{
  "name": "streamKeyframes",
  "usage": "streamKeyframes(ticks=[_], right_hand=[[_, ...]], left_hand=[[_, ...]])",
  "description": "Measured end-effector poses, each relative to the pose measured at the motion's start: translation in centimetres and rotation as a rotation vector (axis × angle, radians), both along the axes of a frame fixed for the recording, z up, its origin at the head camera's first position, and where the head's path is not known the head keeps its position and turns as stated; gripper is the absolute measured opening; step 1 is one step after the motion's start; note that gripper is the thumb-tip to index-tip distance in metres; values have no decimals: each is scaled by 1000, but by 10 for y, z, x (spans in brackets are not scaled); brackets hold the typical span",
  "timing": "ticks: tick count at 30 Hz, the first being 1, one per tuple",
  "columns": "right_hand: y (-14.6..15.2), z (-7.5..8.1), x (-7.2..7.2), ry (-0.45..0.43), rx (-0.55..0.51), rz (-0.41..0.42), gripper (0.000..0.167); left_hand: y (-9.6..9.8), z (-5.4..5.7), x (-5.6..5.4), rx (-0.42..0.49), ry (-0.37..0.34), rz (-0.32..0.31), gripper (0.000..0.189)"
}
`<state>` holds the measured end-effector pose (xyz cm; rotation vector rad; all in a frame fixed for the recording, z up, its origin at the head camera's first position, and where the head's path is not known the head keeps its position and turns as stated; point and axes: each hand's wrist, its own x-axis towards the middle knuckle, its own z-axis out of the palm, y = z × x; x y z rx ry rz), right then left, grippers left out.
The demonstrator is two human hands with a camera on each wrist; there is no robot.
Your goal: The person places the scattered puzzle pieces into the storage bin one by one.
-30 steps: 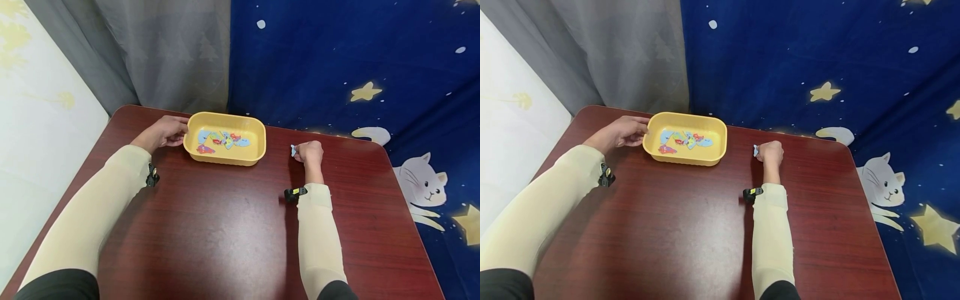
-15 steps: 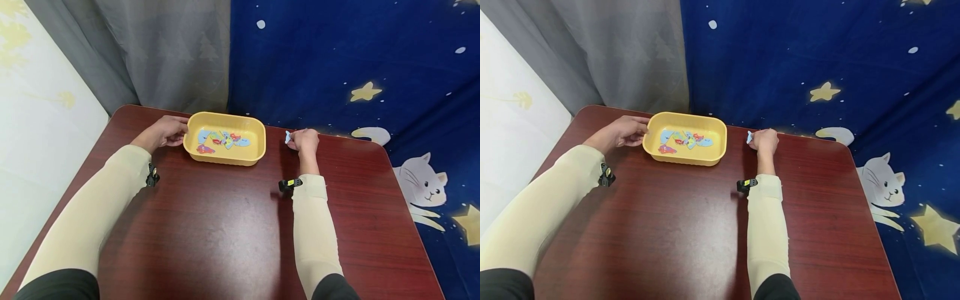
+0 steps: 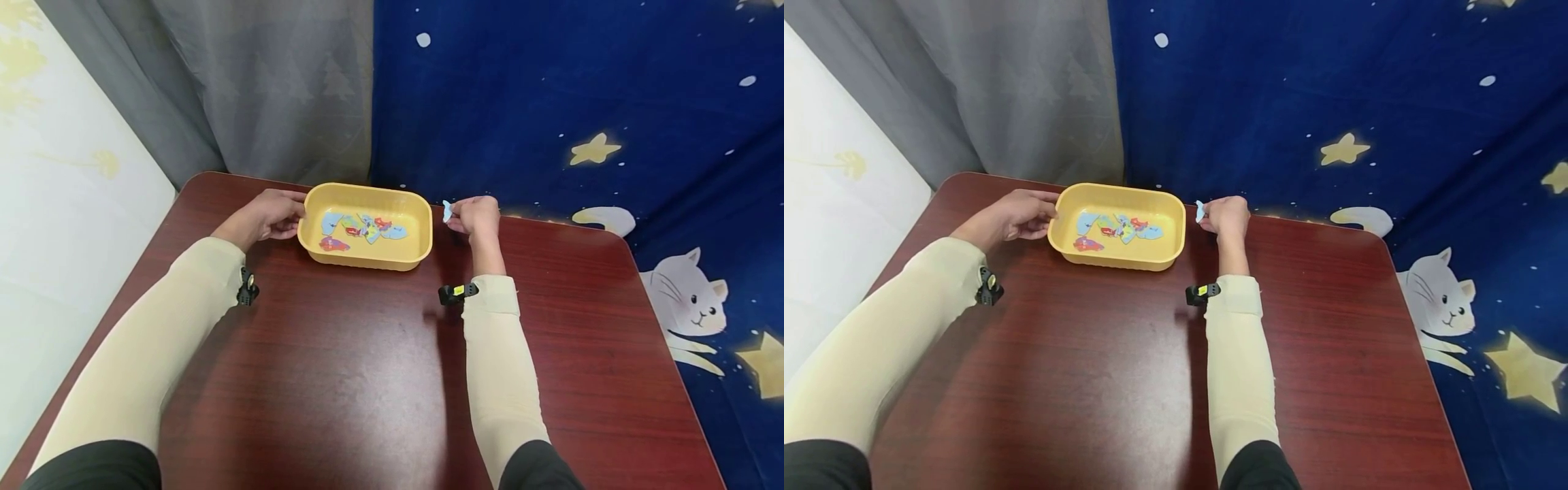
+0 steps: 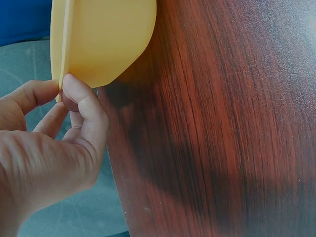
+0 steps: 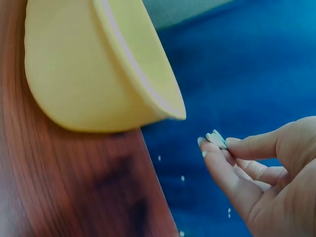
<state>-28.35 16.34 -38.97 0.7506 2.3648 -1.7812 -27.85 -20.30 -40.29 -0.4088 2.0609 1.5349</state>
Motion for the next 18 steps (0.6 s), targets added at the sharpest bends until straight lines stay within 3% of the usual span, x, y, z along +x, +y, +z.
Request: streamKeyframes(ticks=[10,18], right_hand=[[-29,2,1,0,52,95,16],[-47,-4,6,-16,15,154,14]], left_hand=[[0,1,0,5,0,-4,54],[0,0,1,-18,8,-3,53]])
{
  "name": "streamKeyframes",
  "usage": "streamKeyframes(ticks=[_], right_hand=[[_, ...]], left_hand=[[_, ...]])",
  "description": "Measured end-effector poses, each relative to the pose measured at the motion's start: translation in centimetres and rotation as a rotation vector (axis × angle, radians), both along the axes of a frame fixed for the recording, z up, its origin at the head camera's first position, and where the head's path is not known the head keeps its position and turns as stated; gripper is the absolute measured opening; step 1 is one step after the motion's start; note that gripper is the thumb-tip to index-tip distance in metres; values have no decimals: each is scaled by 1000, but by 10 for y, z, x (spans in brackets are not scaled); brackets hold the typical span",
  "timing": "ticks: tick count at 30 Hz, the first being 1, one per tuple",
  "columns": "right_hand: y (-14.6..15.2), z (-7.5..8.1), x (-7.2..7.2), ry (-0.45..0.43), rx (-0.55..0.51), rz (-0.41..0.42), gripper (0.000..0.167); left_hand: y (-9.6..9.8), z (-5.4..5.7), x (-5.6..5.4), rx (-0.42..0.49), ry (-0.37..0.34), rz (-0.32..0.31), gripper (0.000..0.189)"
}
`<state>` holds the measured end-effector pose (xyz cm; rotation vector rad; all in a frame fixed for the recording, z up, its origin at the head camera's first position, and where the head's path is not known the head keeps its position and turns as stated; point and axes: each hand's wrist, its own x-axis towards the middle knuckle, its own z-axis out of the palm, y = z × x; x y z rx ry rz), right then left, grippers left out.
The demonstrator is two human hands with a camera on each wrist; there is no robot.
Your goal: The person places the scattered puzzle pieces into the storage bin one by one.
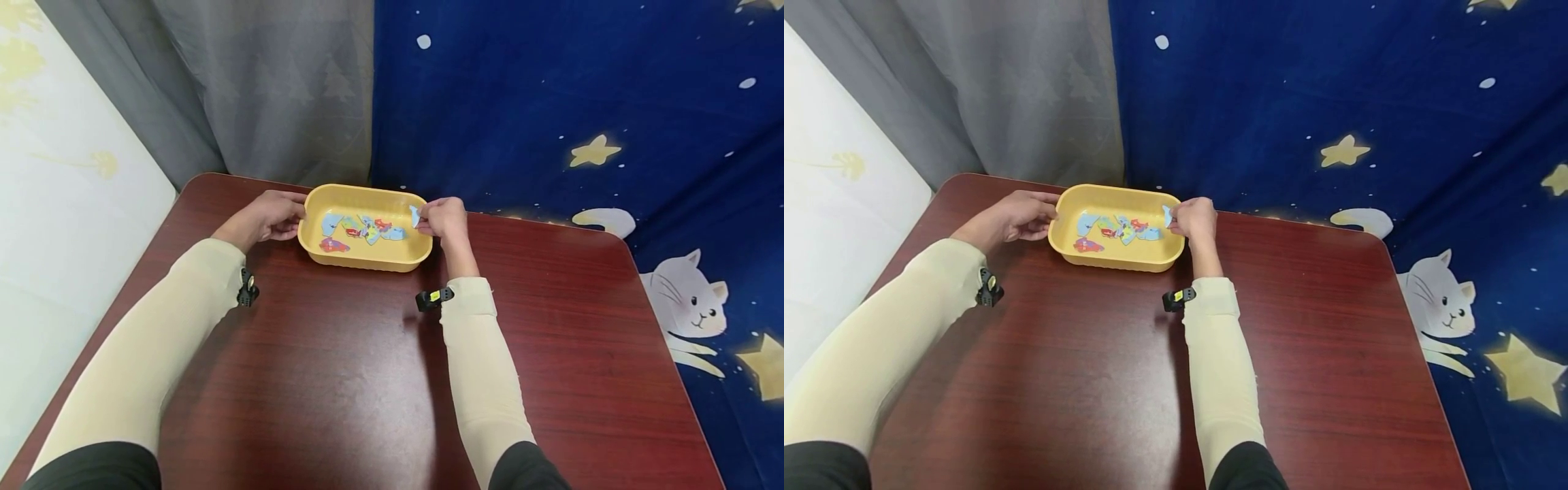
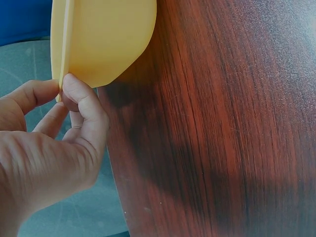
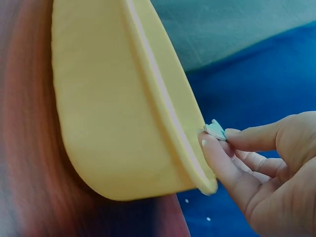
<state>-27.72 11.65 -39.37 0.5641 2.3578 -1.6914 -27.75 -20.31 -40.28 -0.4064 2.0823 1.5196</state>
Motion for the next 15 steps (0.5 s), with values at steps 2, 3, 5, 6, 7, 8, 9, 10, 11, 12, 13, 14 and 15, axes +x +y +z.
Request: streamKeyframes(ticks=[2,3,5,6,7,8,9,10,11,12,13,14,15], right_hand=[[-4,-2,1,4,-10,12,14],[-6,-3,1,7,-15,19,13],[-10,-5,1,12,-23,30,13],[-12,-6,0,16,-25,36,13],[-14,-6,0,18,-23,43,13],[-16,-7,0,18,-21,49,13],[-17,-8,0,17,-19,57,13],[-20,-8,-1,18,-16,63,12],[-22,-9,-1,17,-15,69,12],[-24,-9,-1,18,-14,74,12],[-26,-9,-1,15,-13,81,12],[-28,-10,-1,17,-10,87,11],[-30,-10,-1,19,-8,93,11]], left_hand=[[0,0,0,-1,-1,1,53],[0,0,0,0,0,3,52],[0,0,0,6,-1,4,52],[0,-1,0,8,-1,3,52],[0,-1,0,10,-1,4,52],[0,-1,0,13,-1,3,52],[0,-1,0,14,-2,3,52],[0,-1,0,16,-3,4,52],[0,-1,0,15,-3,7,52],[0,-1,0,16,-4,8,52],[0,-1,-1,18,-5,9,52],[0,-1,-1,22,-5,6,53],[0,-1,-1,24,-6,6,53]])
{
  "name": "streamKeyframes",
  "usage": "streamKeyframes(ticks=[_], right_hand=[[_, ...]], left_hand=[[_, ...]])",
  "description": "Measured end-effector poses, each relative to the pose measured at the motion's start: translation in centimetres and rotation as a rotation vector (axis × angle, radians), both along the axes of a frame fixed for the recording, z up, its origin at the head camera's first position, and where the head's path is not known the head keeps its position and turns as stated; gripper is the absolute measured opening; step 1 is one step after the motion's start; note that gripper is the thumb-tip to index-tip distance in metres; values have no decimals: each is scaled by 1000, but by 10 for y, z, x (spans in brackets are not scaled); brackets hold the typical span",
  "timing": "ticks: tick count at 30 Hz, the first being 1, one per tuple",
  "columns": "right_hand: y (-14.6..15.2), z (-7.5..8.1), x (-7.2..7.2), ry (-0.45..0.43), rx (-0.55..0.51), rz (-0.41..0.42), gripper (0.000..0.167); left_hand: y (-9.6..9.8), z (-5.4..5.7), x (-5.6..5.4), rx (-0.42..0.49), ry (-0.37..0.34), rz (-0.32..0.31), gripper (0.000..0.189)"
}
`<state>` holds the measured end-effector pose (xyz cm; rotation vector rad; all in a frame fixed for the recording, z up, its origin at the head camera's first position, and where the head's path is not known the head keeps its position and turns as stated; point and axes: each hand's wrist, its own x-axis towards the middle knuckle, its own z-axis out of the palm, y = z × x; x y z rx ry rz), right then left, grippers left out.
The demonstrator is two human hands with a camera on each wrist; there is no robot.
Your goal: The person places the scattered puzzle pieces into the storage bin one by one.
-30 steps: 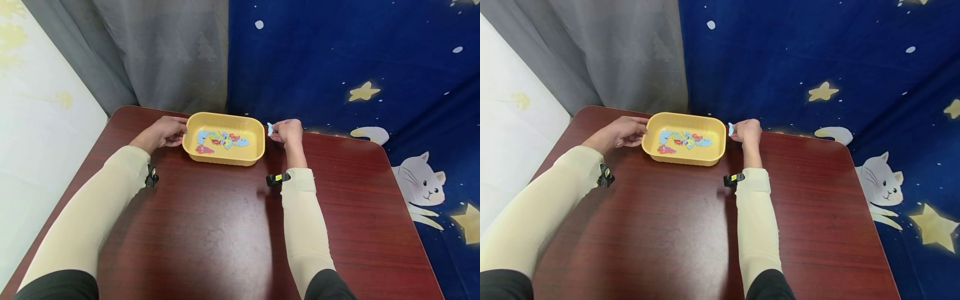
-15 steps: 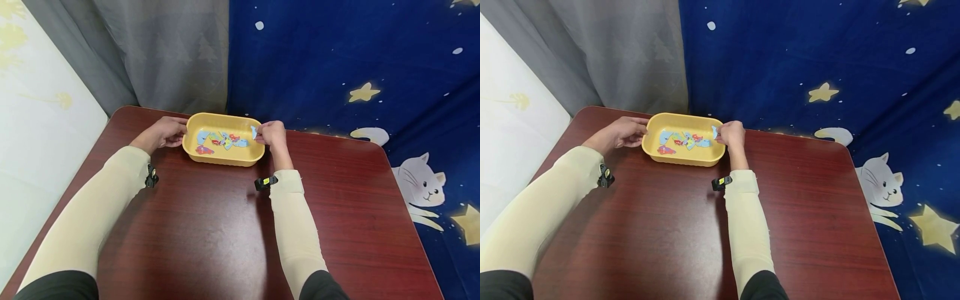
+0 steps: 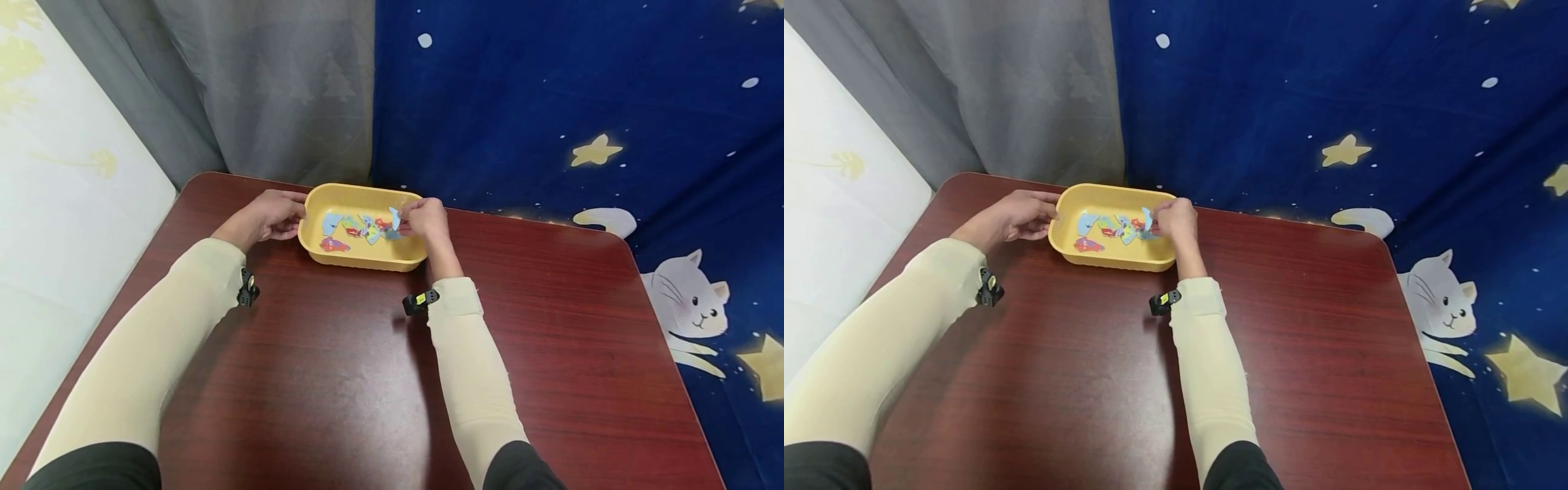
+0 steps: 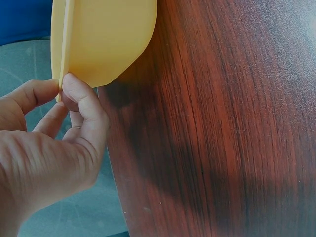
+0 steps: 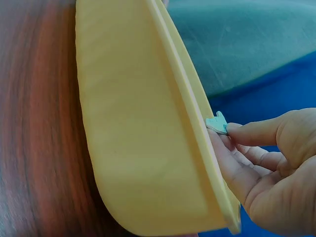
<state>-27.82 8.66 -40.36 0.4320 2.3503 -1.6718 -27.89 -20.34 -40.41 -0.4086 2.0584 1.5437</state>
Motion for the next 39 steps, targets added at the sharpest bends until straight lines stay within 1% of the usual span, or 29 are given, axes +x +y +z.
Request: streamKeyframes(ticks=[5,11,15,21,27,32,35,39], right_hand=[[-12,-1,3,7,46,31,9],[-30,-5,5,-6,67,98,9],[-43,-8,6,-42,107,113,9],[-58,-14,5,-127,211,140,7],[-65,-23,2,-147,303,185,8],[-67,-24,5,-114,384,239,19],[-68,-26,7,-71,465,276,25],[-70,-29,7,-44,547,298,26]], left_hand=[[0,0,-1,13,-3,1,54],[-1,1,-2,5,-8,-2,54],[-1,2,-2,4,-7,-2,53],[-1,4,-1,10,-3,-14,53],[-1,3,-1,16,-2,-8,52],[-1,2,-1,24,-5,-5,53],[-1,2,-1,31,-7,-5,53],[-2,1,-1,40,-11,-7,54]])
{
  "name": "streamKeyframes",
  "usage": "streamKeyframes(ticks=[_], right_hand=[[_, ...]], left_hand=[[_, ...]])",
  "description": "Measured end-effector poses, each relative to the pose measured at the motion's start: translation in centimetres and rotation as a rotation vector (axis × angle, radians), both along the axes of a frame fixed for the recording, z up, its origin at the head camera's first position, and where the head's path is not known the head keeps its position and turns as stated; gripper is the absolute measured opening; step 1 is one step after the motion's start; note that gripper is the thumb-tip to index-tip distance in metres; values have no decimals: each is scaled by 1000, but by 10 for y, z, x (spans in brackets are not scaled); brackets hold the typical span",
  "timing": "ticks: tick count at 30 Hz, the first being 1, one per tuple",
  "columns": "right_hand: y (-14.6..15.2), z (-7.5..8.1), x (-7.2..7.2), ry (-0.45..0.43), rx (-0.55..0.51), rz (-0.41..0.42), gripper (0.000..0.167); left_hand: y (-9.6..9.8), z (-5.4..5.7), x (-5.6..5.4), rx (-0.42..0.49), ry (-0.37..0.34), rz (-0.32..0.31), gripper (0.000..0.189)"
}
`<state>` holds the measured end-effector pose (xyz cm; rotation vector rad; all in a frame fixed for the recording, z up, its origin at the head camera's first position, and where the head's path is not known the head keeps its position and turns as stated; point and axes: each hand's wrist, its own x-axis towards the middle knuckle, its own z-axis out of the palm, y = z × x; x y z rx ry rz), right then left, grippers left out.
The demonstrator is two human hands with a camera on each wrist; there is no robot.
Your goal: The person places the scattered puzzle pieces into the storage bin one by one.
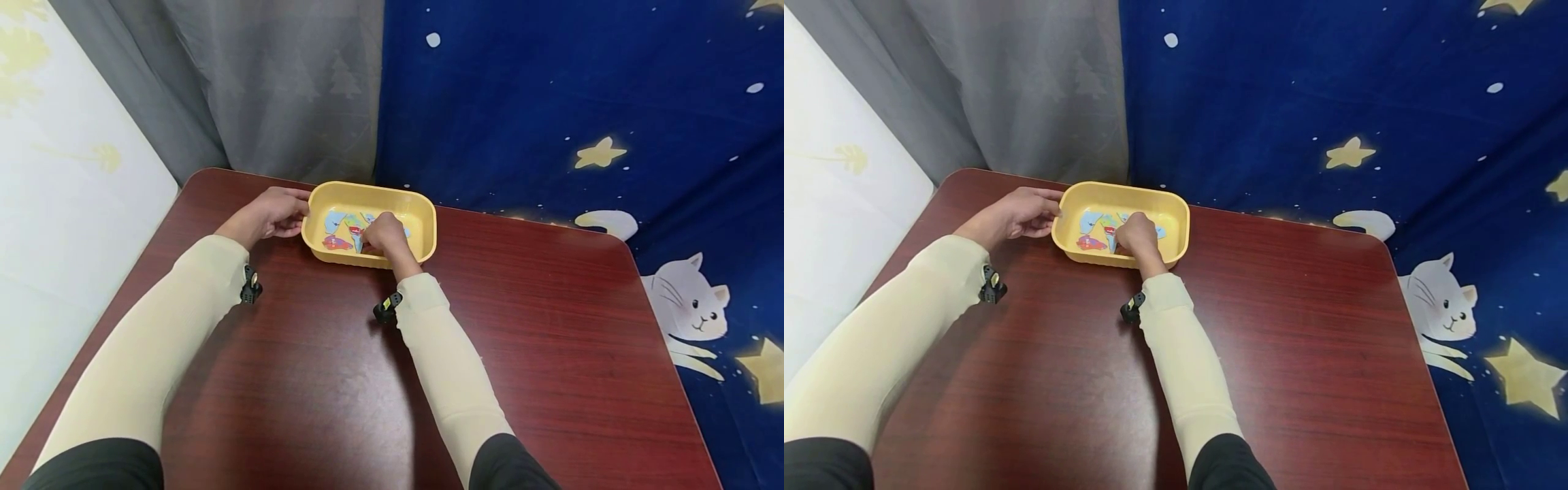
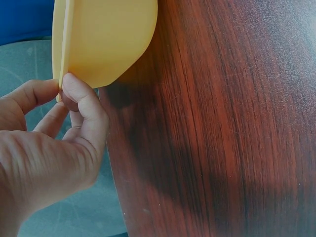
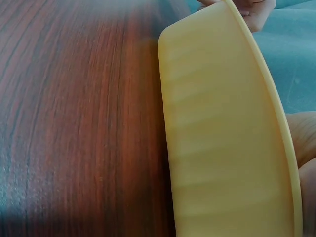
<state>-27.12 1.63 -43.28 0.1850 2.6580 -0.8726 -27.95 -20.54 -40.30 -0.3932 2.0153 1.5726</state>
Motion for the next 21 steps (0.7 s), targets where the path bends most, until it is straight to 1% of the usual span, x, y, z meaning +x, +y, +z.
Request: streamKeyframes(ticks=[5,8,11,15,17,21], right_hand=[[0,0,-1,4,21,0,24],[1,2,-2,-28,0,-25,20],[3,5,-4,-69,-22,-51,13],[8,8,-6,-89,-54,-92,5],[11,10,-6,-85,-109,-124,4],[20,14,-5,-71,-298,-205,13]], left_hand=[[0,-1,-1,-6,4,-11,54],[0,-1,-2,-18,6,-13,53],[1,0,-3,-26,4,-11,52],[0,1,-4,-29,-1,-17,51],[0,2,-4,-33,-1,-19,51],[-1,4,-4,-56,4,-29,51]])
